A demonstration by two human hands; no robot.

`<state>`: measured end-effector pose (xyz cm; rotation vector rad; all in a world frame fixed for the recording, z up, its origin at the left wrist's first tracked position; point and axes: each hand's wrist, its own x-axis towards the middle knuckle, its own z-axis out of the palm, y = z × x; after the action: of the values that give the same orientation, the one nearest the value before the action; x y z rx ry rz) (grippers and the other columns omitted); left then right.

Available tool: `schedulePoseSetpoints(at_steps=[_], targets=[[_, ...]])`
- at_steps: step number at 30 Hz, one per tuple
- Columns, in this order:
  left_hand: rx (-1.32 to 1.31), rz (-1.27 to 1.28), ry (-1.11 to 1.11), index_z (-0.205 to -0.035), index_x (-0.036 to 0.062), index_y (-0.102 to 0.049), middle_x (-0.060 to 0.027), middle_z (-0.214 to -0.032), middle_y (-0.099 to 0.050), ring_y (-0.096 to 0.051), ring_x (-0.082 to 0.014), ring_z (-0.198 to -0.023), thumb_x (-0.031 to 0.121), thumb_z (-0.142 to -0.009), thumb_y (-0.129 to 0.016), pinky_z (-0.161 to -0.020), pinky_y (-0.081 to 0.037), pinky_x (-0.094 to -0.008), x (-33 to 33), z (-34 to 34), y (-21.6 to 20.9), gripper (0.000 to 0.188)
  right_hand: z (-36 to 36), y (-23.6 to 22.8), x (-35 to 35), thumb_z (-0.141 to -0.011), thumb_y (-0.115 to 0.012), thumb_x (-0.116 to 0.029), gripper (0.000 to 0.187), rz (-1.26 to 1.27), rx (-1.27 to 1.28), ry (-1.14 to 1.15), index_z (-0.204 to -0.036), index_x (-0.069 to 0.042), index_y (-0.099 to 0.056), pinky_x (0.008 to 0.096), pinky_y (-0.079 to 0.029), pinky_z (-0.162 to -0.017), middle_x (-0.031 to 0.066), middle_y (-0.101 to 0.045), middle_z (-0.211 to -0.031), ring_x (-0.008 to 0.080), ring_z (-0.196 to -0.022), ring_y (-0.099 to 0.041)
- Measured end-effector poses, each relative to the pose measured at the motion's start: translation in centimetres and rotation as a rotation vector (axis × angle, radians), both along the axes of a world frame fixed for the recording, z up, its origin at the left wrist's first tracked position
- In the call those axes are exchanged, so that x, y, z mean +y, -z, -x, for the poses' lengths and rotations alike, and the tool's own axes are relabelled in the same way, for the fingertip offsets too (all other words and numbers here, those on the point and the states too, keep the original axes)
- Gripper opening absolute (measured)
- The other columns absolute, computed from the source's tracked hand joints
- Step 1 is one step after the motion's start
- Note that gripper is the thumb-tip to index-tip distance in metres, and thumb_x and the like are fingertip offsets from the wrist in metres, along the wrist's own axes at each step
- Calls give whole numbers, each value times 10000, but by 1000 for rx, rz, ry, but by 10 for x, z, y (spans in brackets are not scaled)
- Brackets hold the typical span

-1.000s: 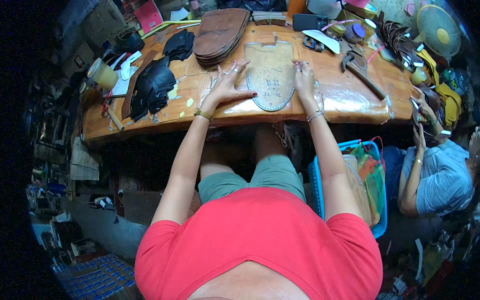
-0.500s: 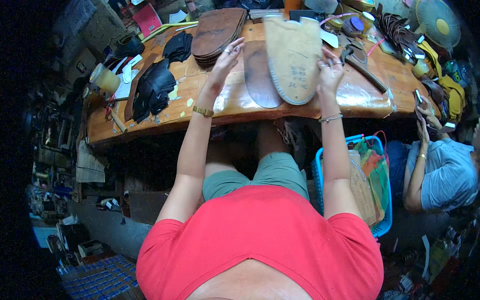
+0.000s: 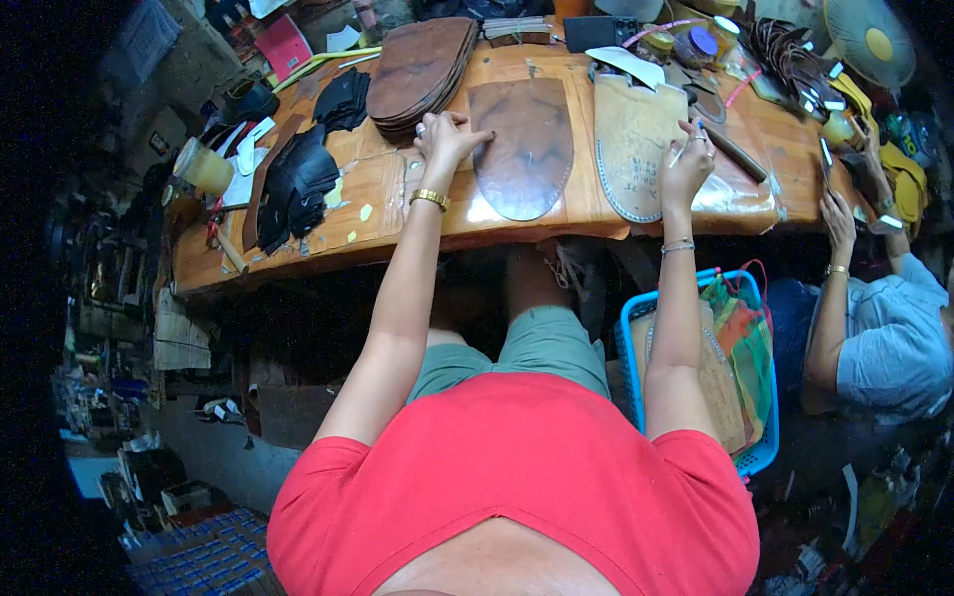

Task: The person uses a small tool to repeatedly press or mark the edge of a leather sole placed on a wooden template. They periodically lift the sole, flip it, and reposition it on the template while continuing the edge work. Other leather pieces and tools are visible on the table.

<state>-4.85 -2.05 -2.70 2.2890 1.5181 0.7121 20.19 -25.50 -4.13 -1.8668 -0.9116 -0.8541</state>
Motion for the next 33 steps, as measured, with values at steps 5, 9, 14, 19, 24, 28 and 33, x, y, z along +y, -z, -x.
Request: schedulePoseSetpoints(at_steps=[5, 9, 14, 19, 24, 28, 33], targets=[[-22, 40, -39, -917, 133, -704, -133, -1154, -532, -437, -304, -1160, 424, -499, -837, -991, -312, -421, 3, -7, 3, 527, 32, -12, 22, -851, -613, -91, 227, -152, 214, -329, -1058, -5, -653, 370, -475, -864, 189, -671, -1012, 306, -977, -643], [-58, 79, -32, -822, 133, -695, -117, -1025, -603, -531, -293, -1064, 375, -509, -816, -940, -358, -416, 5, -7, 6, 413, 84, -10, 41, -866, -604, -105, 202, -94, 364, -522, -1033, -5, -657, 363, -476, -867, 194, -677, -1008, 282, -971, -654], [-458, -40, 171, -937, 65, -596, -147, -849, -644, -633, -324, -842, 239, -680, -729, -755, -469, -440, 3, -14, 29, 338, 106, 6, 58, -866, -600, -98, 176, -18, 304, -570, -1001, -4, -661, 360, -476, -873, 209, -668, -1055, 301, -975, -655], [-895, -189, 460, -925, 22, -516, -90, -812, -605, -581, -194, -750, 10, -772, -647, -667, -469, -338, 22, -3, -23, 202, 97, 11, 53, -850, -598, -66, 155, -64, 295, -572, -974, 2, -661, 355, -486, -861, 192, -665, -1099, 301, -1024, -648], [-936, -425, 512, -1031, 18, -599, -78, -835, -579, -538, -148, -753, -31, -772, -596, -648, -448, -294, 104, 17, -98, 263, 112, 1, 46, -844, -597, 0, 152, -51, 263, -533, -978, -1, -668, 326, -504, -816, 172, -674, -1085, 267, -965, -666], [-893, -574, 536, -1012, 27, -587, -76, -906, -597, -554, -161, -821, -42, -731, -630, -716, -458, -293, 157, 30, -145, 292, 114, 3, 47, -843, -598, 25, 170, -42, 231, -523, -987, -12, -680, 318, -516, -772, 154, -689, -1037, 243, -881, -676], [-866, -206, 483, -1053, 26, -571, -98, -908, -607, -573, -193, -831, 71, -743, -692, -744, -473, -320, 222, 16, -127, 336, 111, 2, 41, -861, -596, 2, 179, -44, 292, -480, -1011, -20, -692, 287, -512, -770, 118, -709, -963, 177, -854, -674]])
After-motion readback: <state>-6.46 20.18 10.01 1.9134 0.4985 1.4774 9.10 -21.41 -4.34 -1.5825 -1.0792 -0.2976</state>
